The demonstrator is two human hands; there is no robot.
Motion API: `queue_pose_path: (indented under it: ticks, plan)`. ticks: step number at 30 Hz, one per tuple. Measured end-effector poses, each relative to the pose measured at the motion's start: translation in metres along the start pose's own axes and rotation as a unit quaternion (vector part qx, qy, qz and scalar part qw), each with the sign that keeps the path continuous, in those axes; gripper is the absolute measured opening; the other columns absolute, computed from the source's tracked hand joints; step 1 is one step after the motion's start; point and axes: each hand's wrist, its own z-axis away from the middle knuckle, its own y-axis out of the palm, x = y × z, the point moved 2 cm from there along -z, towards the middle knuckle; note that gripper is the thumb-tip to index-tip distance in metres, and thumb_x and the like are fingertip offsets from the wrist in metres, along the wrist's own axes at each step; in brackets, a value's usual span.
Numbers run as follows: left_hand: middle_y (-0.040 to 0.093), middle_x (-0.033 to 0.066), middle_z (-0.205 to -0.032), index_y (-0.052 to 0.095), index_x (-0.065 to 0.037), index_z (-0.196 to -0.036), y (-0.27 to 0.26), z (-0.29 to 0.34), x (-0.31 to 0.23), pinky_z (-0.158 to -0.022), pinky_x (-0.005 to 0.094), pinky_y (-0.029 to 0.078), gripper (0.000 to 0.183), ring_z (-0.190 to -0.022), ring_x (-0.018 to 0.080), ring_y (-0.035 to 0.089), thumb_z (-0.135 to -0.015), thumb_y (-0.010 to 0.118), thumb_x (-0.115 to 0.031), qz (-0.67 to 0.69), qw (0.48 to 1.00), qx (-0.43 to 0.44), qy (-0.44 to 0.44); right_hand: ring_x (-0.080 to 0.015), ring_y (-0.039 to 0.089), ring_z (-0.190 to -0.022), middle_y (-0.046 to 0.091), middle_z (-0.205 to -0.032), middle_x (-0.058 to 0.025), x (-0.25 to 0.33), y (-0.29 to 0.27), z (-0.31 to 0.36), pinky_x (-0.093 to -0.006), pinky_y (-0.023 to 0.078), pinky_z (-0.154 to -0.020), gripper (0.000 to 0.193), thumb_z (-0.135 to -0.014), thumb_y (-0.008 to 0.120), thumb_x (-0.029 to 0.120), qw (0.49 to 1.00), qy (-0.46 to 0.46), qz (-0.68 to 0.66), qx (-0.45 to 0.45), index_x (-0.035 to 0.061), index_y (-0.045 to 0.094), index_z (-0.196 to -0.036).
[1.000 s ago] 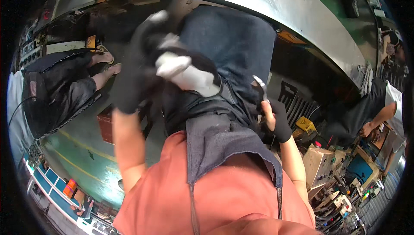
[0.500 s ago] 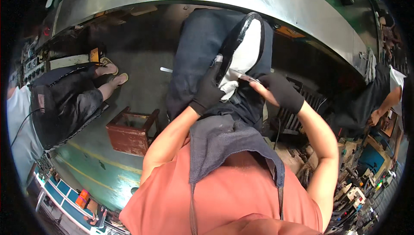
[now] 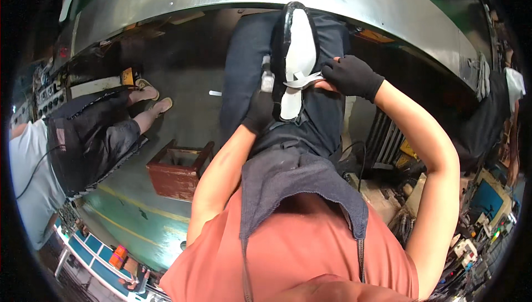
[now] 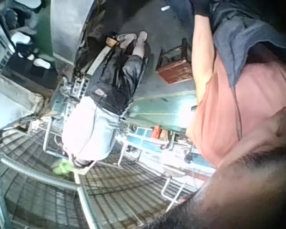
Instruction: The person uses a pair of shears to trim the edges of white shoe insoles or midsoles. They repeatedly pick up a part from a conveyor belt, hold it against their lap, and cut along the perimeter before placing it back on the belt.
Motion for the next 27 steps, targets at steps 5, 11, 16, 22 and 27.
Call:
queue_pose_path:
  ticks: [5, 11, 16, 22, 27]
  plan:
    - [0.027, 0.0255, -0.148, 0.017, 0.007, -0.144, 0.019, -0.008, 0.006, -0.112, 0.0366, 0.022, 0.058, -0.139, 0.0354, 0.026, -0.095, 0.039, -0.013, -0.283, 0.888, -0.174, 0.319, -0.0347, 0.058, -0.06, 0.055, -0.062, -0.0145, 0.01, -0.01, 0.007, -0.0419, 0.046, -0.054, 0.042, -0.09, 0.056, 0.042, 0.991, 0.071, -0.073, 0.083, 0.0048, 0.055, -0.069]
    - [0.021, 0.0288, -0.148, 0.005, 0.006, -0.146, 0.016, -0.032, 0.011, -0.113, 0.0369, 0.022, 0.084, -0.14, 0.0371, 0.023, -0.078, 0.054, 0.0, -0.294, 0.91, -0.103, 0.272, -0.0409, 0.058, -0.062, 0.057, -0.062, -0.0207, 0.024, -0.059, 0.007, -0.0468, 0.046, -0.058, 0.046, -0.092, 0.052, 0.041, 0.927, 0.202, -0.189, 0.252, 0.0037, 0.064, -0.069]
    - [0.018, 0.0278, -0.149, 0.004, 0.005, -0.146, 0.013, -0.036, 0.018, -0.113, 0.0366, 0.02, 0.074, -0.14, 0.0361, 0.021, -0.087, 0.049, -0.004, -0.366, 0.877, -0.138, 0.278, -0.0307, 0.062, -0.068, 0.06, -0.072, -0.0189, 0.155, -0.083, -0.036, -0.0404, 0.05, -0.053, 0.035, -0.077, 0.064, 0.034, 0.961, 0.228, -0.007, 0.158, -0.0001, 0.063, -0.073]
    - [0.044, 0.0276, -0.132, 0.033, 0.001, -0.139, -0.011, -0.022, -0.034, -0.111, 0.0419, 0.025, 0.057, -0.126, 0.0414, 0.04, -0.088, 0.055, -0.015, -0.33, 0.908, -0.031, 0.257, -0.0298, 0.057, -0.061, 0.055, -0.066, -0.0139, 0.162, -0.071, -0.027, -0.04, 0.045, -0.055, 0.042, -0.08, 0.062, 0.043, 0.98, -0.025, -0.198, 0.015, 0.0017, 0.059, -0.073]
    - [0.057, 0.0211, -0.108, 0.047, -0.001, -0.125, -0.011, -0.018, -0.043, -0.091, 0.0398, 0.039, 0.039, -0.097, 0.033, 0.055, -0.093, 0.05, -0.025, -0.286, 0.93, -0.023, 0.231, -0.0409, 0.057, -0.064, 0.061, -0.073, -0.0233, 0.087, -0.024, 0.009, -0.0417, 0.045, -0.059, 0.049, -0.093, 0.052, 0.045, 0.89, 0.335, -0.291, 0.106, -0.0005, 0.061, -0.076]
